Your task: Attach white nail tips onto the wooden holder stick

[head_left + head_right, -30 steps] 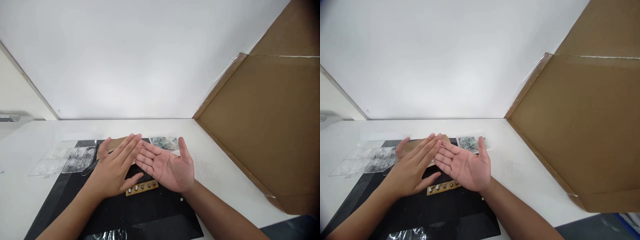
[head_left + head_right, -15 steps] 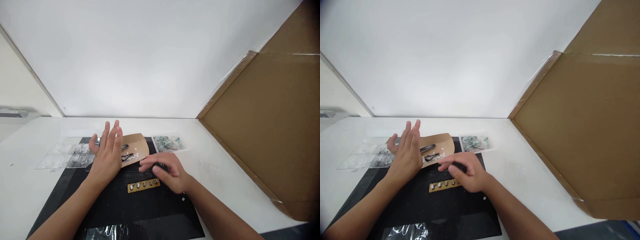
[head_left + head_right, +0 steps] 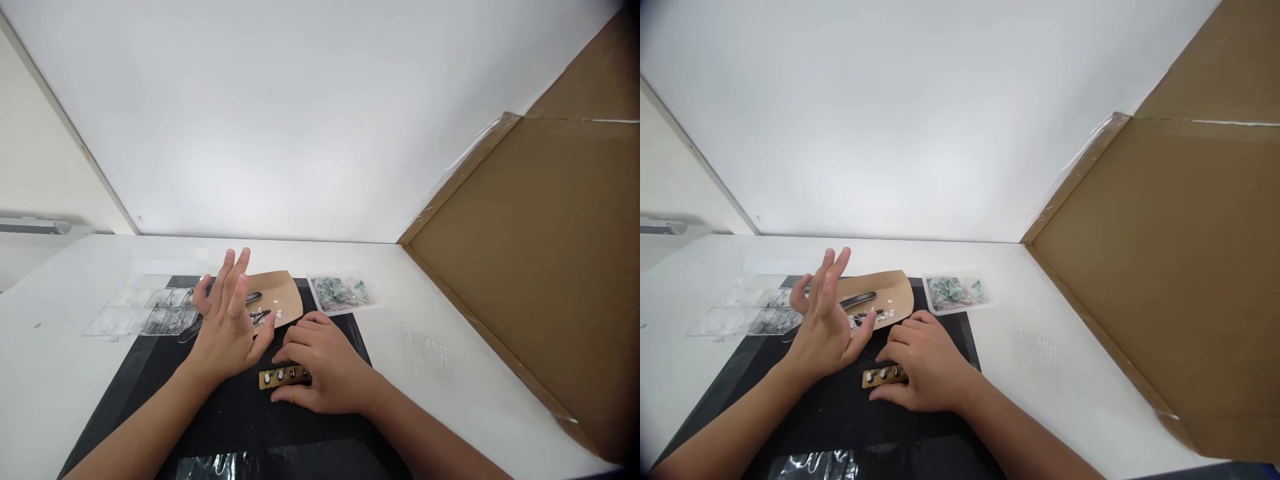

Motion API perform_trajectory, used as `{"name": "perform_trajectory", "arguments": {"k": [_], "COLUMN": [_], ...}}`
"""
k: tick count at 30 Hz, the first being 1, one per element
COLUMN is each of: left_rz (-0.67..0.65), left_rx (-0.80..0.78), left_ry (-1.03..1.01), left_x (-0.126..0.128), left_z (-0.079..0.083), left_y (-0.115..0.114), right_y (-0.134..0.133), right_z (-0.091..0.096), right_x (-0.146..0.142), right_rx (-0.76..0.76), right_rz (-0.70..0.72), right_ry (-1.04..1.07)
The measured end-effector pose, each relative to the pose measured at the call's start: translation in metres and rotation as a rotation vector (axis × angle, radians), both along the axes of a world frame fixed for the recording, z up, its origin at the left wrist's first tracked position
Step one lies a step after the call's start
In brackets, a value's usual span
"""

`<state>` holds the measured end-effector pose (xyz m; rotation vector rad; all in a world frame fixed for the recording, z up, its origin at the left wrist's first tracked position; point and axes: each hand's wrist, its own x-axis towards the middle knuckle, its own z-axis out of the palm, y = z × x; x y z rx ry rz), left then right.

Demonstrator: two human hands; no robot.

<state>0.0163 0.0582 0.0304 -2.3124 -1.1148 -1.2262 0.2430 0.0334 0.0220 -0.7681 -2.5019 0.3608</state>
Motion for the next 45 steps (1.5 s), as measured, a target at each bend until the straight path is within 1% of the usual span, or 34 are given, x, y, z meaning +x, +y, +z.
{"name": "perform_trajectory", "arguments": {"k": [6,9,14,19,25,29,31,35,37,41,45], "left_rz": [-0.038,-0.041,-0.046,-0.055,-0.06,-0.069,-0.11,-0.282,-0.341,-0.365,-0.399], "left_rx": [-0.01,-0.037,-0.054,-0.099,-0.098,-0.155,-0.168,-0.095,-0.093,-0.186,-0.271], "left_ry": [-0.036,-0.022,-0.004,0.008,0.011,0.093,0.166,0.244,0.272,0.289,0.336], "left_x": [-0.001,-0.002,-0.004,-0.003,-0.002,-0.005,-0.008,-0.012,-0.013,-0.015,-0.015], "left_z": [0.001,0.001,0.0,-0.001,0.001,0.005,0.007,0.01,0.012,0.012,0.006], "left_y": [-0.002,-0.004,-0.005,-0.006,-0.008,-0.01,-0.01,-0.011,-0.011,-0.007,-0.003], "right_y": [0.005,0.006,0.004,-0.001,-0.006,-0.007,-0.007,-0.006,-0.005,-0.004,-0.004], "right_z": [-0.007,-0.007,-0.004,-0.004,-0.005,-0.004,-0.005,-0.005,-0.005,-0.005,-0.007], "right_x": [0.0,0.0,-0.003,-0.007,-0.01,-0.01,-0.011,-0.011,-0.011,-0.011,-0.011], "right_rx": [-0.065,-0.105,-0.12,-0.136,-0.166,-0.173,-0.174,-0.209,-0.236,-0.255,-0.256], "right_rz": [-0.006,-0.012,-0.013,-0.077,-0.15,-0.194,-0.207,-0.214,-0.22,-0.214,-0.227], "right_ry": [-0.054,-0.062,-0.082,-0.071,-0.052,-0.054,-0.06,-0.054,-0.057,-0.07,-0.073]}}
